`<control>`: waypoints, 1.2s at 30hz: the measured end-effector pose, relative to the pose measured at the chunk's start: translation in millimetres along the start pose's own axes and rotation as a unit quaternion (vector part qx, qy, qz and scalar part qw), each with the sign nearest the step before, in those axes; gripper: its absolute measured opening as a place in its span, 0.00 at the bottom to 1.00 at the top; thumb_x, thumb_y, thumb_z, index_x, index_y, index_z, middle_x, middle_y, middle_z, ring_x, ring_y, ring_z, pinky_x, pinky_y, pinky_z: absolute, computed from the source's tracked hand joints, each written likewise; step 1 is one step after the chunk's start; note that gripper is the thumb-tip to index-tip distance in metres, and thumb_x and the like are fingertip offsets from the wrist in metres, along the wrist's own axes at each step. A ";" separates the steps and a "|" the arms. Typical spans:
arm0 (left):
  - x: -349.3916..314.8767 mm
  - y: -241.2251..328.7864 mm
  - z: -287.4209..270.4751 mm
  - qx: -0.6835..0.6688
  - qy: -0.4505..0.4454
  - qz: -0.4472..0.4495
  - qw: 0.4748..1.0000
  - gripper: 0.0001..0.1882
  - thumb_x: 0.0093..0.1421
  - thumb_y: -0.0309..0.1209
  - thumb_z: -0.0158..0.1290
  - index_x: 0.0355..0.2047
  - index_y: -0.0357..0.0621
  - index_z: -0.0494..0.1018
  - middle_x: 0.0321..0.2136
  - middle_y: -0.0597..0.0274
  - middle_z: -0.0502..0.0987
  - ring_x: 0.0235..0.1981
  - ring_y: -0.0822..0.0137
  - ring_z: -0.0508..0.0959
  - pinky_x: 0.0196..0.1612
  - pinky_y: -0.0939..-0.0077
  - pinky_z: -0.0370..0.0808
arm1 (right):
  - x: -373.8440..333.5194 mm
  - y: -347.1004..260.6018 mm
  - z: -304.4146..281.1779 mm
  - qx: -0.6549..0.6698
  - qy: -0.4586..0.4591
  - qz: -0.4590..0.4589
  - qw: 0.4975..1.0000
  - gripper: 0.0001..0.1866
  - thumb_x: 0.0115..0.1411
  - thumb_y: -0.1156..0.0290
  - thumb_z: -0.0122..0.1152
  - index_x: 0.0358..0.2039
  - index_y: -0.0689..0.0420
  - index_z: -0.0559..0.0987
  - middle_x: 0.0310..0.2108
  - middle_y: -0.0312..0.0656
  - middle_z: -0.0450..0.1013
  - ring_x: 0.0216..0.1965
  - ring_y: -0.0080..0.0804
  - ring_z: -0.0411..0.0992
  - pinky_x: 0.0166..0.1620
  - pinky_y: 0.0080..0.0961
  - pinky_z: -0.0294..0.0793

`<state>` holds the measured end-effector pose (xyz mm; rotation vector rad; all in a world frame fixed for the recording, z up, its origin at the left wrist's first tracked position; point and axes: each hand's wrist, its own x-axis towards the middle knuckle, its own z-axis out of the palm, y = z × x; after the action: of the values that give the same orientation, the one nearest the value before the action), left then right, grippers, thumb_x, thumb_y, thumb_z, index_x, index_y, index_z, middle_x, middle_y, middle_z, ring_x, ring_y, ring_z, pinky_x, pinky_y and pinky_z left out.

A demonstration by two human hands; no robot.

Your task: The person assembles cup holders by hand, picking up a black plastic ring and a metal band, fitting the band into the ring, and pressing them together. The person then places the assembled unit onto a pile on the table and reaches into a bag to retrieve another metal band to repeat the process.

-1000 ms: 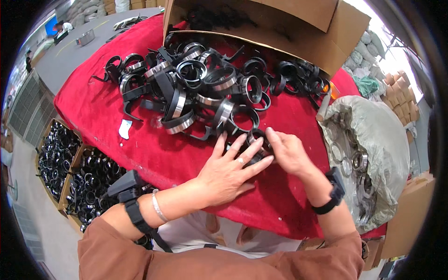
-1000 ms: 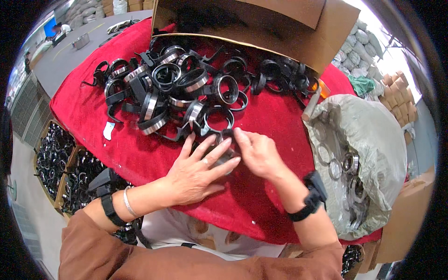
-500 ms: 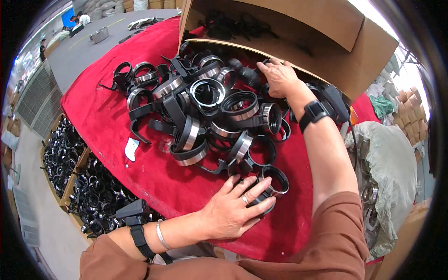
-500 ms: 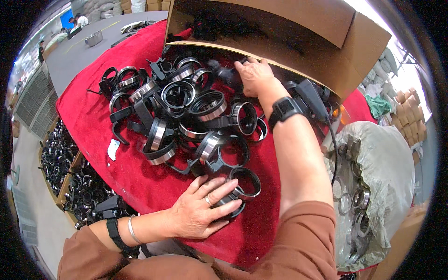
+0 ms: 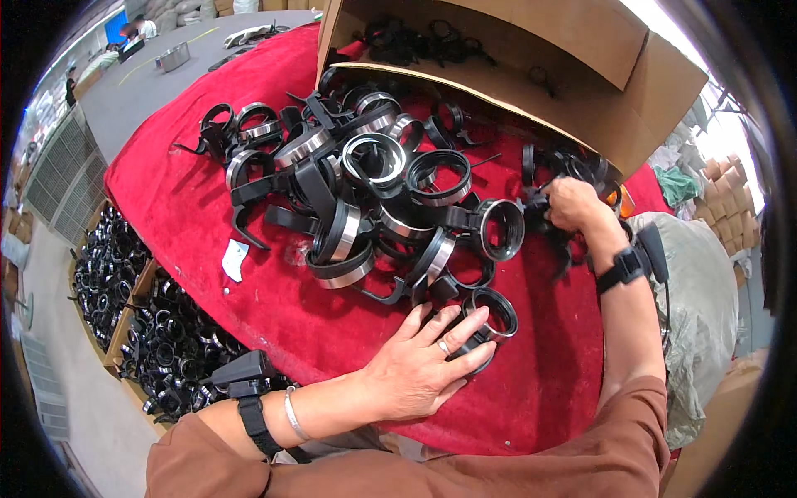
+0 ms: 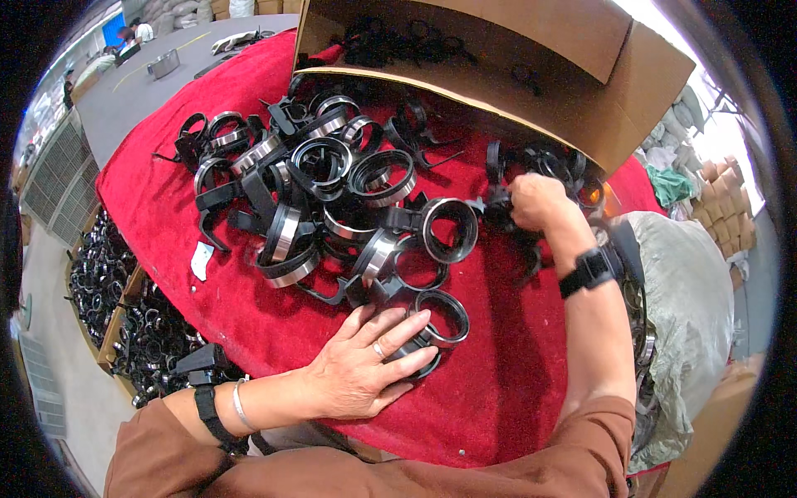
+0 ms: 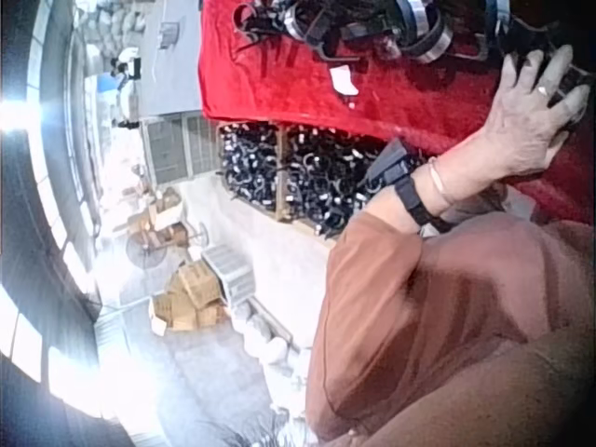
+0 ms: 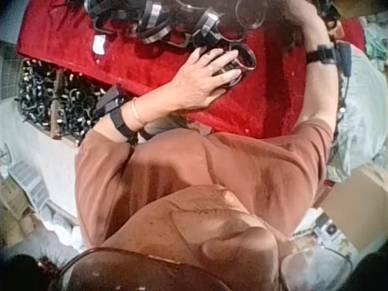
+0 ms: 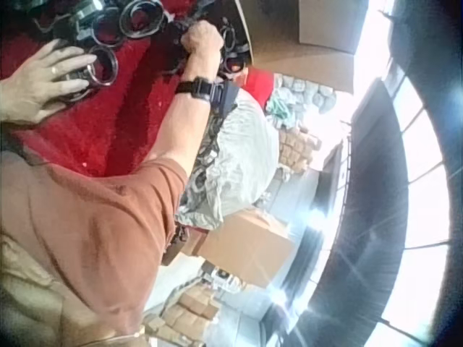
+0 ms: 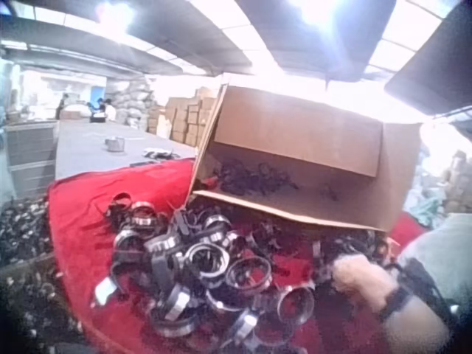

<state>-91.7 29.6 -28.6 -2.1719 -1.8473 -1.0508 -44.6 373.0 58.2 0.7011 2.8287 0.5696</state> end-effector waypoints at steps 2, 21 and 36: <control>-1.5 -4.8 5.4 0.004 0.001 -0.008 1.000 0.32 0.45 0.37 0.62 0.53 0.56 0.66 0.60 0.53 0.60 0.56 0.52 0.64 0.55 0.51 0.60 | -9.3 -4.5 -5.6 -0.049 -0.146 0.021 0.988 0.15 0.43 0.69 0.63 0.35 0.58 0.81 0.34 0.51 0.77 0.40 0.45 0.76 0.42 0.36 0.77; -2.9 -9.6 6.3 -0.051 0.028 -0.008 0.998 0.29 0.48 0.38 0.59 0.52 0.55 0.67 0.61 0.55 0.60 0.52 0.53 0.68 0.54 0.55 0.62 | 146.4 -100.6 -30.6 0.274 0.001 -0.026 0.961 0.43 0.37 0.47 0.69 0.55 0.52 0.71 0.53 0.58 0.66 0.53 0.50 0.67 0.57 0.34 0.66; 3.0 -0.3 -1.3 0.021 0.034 -0.026 0.999 0.28 0.43 0.37 0.64 0.46 0.51 0.71 0.57 0.54 0.64 0.52 0.53 0.69 0.55 0.53 0.62 | -68.0 -22.6 8.0 0.054 -0.094 -0.050 0.993 0.41 0.34 0.65 0.71 0.55 0.43 0.70 0.50 0.55 0.64 0.54 0.52 0.62 0.57 0.39 0.64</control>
<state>-92.4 31.6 -26.1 -2.0508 -1.8874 -1.0713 7.6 324.5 46.7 0.5915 2.7160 0.3176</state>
